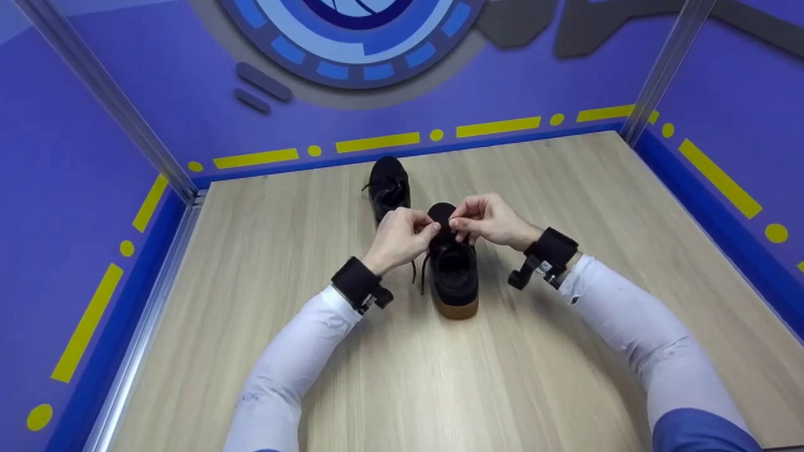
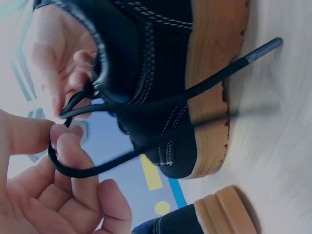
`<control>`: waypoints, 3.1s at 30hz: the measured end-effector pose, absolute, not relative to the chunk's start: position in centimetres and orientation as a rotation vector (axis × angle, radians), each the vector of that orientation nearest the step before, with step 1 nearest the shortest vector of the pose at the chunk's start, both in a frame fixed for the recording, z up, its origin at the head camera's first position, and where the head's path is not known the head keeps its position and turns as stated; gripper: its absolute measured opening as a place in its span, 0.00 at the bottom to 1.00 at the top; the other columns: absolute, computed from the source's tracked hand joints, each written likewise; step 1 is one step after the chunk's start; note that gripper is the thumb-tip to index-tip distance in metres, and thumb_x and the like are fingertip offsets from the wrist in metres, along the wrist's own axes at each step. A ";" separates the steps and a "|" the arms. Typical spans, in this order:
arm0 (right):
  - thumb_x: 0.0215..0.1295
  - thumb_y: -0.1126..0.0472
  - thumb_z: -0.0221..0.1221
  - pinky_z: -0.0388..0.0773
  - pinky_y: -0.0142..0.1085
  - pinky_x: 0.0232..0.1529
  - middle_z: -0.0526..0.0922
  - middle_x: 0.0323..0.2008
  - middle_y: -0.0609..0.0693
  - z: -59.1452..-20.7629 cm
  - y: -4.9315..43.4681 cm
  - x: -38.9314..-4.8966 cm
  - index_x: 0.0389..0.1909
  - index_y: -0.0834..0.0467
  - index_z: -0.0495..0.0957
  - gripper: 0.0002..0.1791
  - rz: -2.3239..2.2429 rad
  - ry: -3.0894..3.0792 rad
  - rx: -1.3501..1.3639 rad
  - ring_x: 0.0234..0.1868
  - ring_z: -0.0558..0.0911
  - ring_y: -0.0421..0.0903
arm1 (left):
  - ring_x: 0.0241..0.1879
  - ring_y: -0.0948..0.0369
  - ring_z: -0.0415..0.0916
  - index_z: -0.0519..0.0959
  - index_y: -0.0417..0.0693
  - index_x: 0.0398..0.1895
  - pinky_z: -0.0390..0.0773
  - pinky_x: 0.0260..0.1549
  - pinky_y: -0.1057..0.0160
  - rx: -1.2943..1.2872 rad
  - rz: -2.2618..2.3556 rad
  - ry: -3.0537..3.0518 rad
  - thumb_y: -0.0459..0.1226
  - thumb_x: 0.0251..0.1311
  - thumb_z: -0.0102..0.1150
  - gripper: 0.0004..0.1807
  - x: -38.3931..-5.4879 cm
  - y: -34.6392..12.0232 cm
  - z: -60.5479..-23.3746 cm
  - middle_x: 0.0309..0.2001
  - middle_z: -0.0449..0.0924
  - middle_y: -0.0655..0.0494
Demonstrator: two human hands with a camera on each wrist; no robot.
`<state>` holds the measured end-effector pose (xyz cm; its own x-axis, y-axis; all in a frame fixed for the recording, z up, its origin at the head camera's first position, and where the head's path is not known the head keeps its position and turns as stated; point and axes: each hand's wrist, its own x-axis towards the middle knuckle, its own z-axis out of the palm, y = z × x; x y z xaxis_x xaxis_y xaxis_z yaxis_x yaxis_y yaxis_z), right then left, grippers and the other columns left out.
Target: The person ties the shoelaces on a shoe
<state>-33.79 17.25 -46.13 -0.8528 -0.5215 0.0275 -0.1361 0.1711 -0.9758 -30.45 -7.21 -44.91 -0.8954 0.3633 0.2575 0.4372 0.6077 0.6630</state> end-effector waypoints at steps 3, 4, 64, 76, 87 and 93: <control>0.80 0.69 0.65 0.85 0.28 0.28 0.92 0.31 0.45 -46.2 17.3 -33.8 0.51 0.78 0.81 0.13 -1.755 2.110 -0.605 0.29 0.89 0.37 | 0.24 0.67 0.74 0.95 0.43 0.37 0.69 0.28 0.68 -0.710 -1.193 -2.756 0.42 0.75 0.67 0.14 -30.1 -7.8 -44.5 0.29 0.93 0.50; 0.80 0.69 0.65 0.85 0.28 0.28 0.92 0.31 0.45 -46.3 17.3 -33.8 0.51 0.78 0.81 0.12 -1.762 2.103 -0.600 0.28 0.89 0.37 | 0.23 0.68 0.73 0.94 0.43 0.36 0.68 0.27 0.68 -0.726 -1.206 -2.766 0.42 0.75 0.66 0.15 -29.9 -7.9 -44.3 0.28 0.93 0.50; 0.78 0.70 0.67 0.80 0.28 0.25 0.91 0.27 0.44 -47.6 17.8 -33.9 0.48 0.72 0.89 0.07 -1.944 2.054 -0.631 0.25 0.84 0.37 | 0.25 0.63 0.91 0.98 0.53 0.43 0.85 0.32 0.70 -0.558 -1.291 -2.616 0.44 0.67 0.80 0.07 -30.4 -4.6 -45.8 0.35 0.97 0.57; 0.64 0.67 0.80 0.69 0.20 0.23 0.88 0.21 0.41 -47.6 17.4 -32.2 0.27 0.60 0.93 0.07 -1.650 2.465 -1.018 0.20 0.76 0.28 | 0.34 0.59 0.92 0.97 0.47 0.41 0.85 0.38 0.67 -0.497 -1.330 -2.598 0.40 0.67 0.75 0.07 -30.8 -4.7 -46.4 0.38 0.97 0.55; 0.68 0.67 0.76 0.68 0.21 0.25 0.90 0.25 0.56 -47.7 17.9 -32.3 0.33 0.62 0.93 0.04 -1.572 2.552 -1.031 0.22 0.75 0.30 | 0.26 0.71 0.84 0.94 0.38 0.48 0.82 0.30 0.75 -0.541 -1.547 -2.570 0.36 0.71 0.72 0.11 -30.8 -4.8 -46.7 0.42 0.97 0.46; 0.67 0.67 0.76 0.67 0.22 0.23 0.89 0.25 0.55 -48.1 18.6 -33.1 0.32 0.63 0.93 0.04 -1.579 2.579 -0.897 0.20 0.74 0.30 | 0.25 0.73 0.83 0.93 0.36 0.51 0.83 0.28 0.75 -0.589 -1.683 -2.533 0.35 0.72 0.72 0.12 -30.8 -5.0 -46.9 0.42 0.96 0.43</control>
